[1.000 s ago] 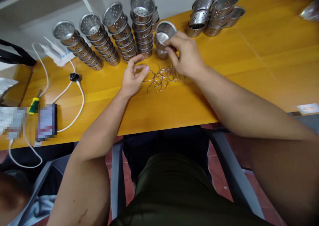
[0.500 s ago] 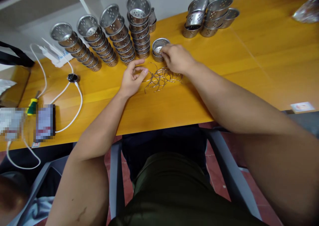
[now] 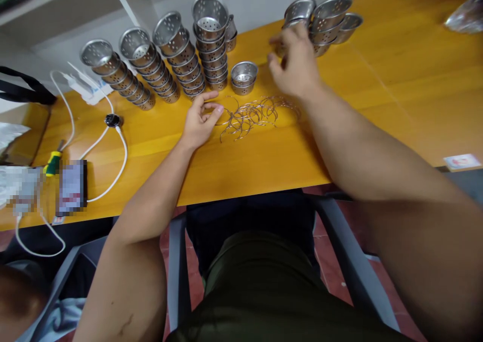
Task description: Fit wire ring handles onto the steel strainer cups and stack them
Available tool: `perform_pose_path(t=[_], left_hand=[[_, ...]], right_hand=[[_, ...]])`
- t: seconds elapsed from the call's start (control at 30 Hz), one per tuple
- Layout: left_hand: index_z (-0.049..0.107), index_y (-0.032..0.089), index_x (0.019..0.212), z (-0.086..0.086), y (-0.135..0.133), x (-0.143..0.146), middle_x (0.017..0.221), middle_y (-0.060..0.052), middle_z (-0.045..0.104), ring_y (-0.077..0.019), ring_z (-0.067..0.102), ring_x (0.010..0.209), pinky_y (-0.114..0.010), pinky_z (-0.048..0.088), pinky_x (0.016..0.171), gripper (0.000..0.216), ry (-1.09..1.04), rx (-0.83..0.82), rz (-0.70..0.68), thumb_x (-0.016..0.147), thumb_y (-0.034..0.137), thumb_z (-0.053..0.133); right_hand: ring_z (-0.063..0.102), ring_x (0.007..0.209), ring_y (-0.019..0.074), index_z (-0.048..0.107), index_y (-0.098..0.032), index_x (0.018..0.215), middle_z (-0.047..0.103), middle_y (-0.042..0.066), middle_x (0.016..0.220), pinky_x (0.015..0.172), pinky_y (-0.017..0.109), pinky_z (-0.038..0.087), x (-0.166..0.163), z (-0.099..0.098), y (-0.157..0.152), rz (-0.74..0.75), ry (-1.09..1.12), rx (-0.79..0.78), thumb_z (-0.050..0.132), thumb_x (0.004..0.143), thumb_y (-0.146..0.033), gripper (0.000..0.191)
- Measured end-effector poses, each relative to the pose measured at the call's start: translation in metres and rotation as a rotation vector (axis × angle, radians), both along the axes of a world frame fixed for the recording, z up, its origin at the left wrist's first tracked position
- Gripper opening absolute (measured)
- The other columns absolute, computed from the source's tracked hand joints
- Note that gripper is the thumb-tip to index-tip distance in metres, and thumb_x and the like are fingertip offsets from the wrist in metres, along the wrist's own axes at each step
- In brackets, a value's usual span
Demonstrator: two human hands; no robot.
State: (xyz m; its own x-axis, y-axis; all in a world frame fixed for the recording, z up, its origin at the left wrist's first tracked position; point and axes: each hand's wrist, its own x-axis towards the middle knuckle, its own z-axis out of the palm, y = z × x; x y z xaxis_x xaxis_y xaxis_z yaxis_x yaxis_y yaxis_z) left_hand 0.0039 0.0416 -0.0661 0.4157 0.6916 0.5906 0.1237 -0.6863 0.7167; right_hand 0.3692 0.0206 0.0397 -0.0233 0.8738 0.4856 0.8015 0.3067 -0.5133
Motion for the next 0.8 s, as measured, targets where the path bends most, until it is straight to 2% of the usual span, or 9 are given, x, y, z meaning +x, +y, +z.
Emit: perform_pose_path(t=[0.07,0.13,0.23,0.3,0.43,0.67,0.8], left_hand=[[0.069,0.037,0.17,-0.002,0.001,0.0,0.175,-0.014,0.076,-0.0257,0.088,0.137,-0.034,0.078,0.103,0.077,0.002,-0.004,-0.003,0.12,0.095,0.078],[0.07,0.037,0.17,-0.002,0.0,0.001,0.174,-0.014,0.076,-0.026,0.088,0.138,-0.036,0.079,0.106,0.077,-0.003,-0.004,0.002,0.12,0.094,0.079],[0.075,0.037,0.166,0.0,-0.003,0.003,0.173,-0.014,0.077,-0.0257,0.088,0.135,-0.034,0.079,0.1,0.076,-0.027,-0.003,0.01,0.118,0.095,0.082],[0.076,0.037,0.165,0.001,-0.005,0.004,0.173,-0.015,0.077,-0.0257,0.088,0.134,-0.032,0.079,0.097,0.076,-0.04,-0.013,0.019,0.117,0.095,0.083],[0.076,0.035,0.164,0.004,-0.009,0.005,0.173,-0.016,0.078,-0.0261,0.088,0.135,-0.032,0.079,0.098,0.081,-0.022,-0.053,0.043,0.114,0.099,0.083],[0.078,0.034,0.162,0.006,-0.01,0.005,0.171,-0.017,0.078,-0.0271,0.087,0.134,-0.036,0.079,0.102,0.082,-0.006,-0.082,0.044,0.113,0.099,0.084],[0.077,0.034,0.163,0.008,-0.011,0.005,0.174,-0.017,0.077,-0.0275,0.088,0.136,-0.037,0.08,0.104,0.083,0.019,-0.069,0.034,0.114,0.1,0.081]], right_hand=[[0.065,0.17,0.0307,0.076,-0.026,0.165,0.068,0.022,0.184,0.152,0.045,0.046,0.017,0.001,0.005,-0.111,0.014,-0.013,0.066,0.124,-0.024,0.043],[0.065,0.17,0.0289,0.075,-0.023,0.171,0.067,0.023,0.187,0.15,0.041,0.046,0.027,0.001,0.008,-0.191,0.012,-0.102,0.067,0.127,-0.022,0.045],[0.067,0.166,0.0285,0.075,-0.014,0.175,0.071,0.025,0.184,0.147,0.04,0.047,0.029,-0.003,0.01,-0.257,-0.014,-0.231,0.069,0.13,-0.017,0.046],[0.069,0.164,0.0275,0.075,-0.011,0.174,0.073,0.025,0.182,0.146,0.04,0.048,0.025,-0.006,0.011,-0.268,-0.021,-0.244,0.071,0.129,-0.009,0.046],[0.071,0.166,0.0255,0.08,-0.013,0.166,0.076,0.021,0.181,0.146,0.04,0.049,0.021,-0.008,0.011,-0.245,-0.026,-0.234,0.072,0.126,0.001,0.044],[0.069,0.172,0.0229,0.075,-0.005,0.175,0.072,0.025,0.189,0.149,0.036,0.046,0.018,-0.008,0.009,-0.218,-0.052,-0.275,0.073,0.129,-0.003,0.046],[0.068,0.169,0.0211,0.074,-0.007,0.176,0.065,0.027,0.193,0.147,0.035,0.045,0.015,-0.008,0.01,-0.189,-0.068,-0.284,0.076,0.13,-0.007,0.046]])
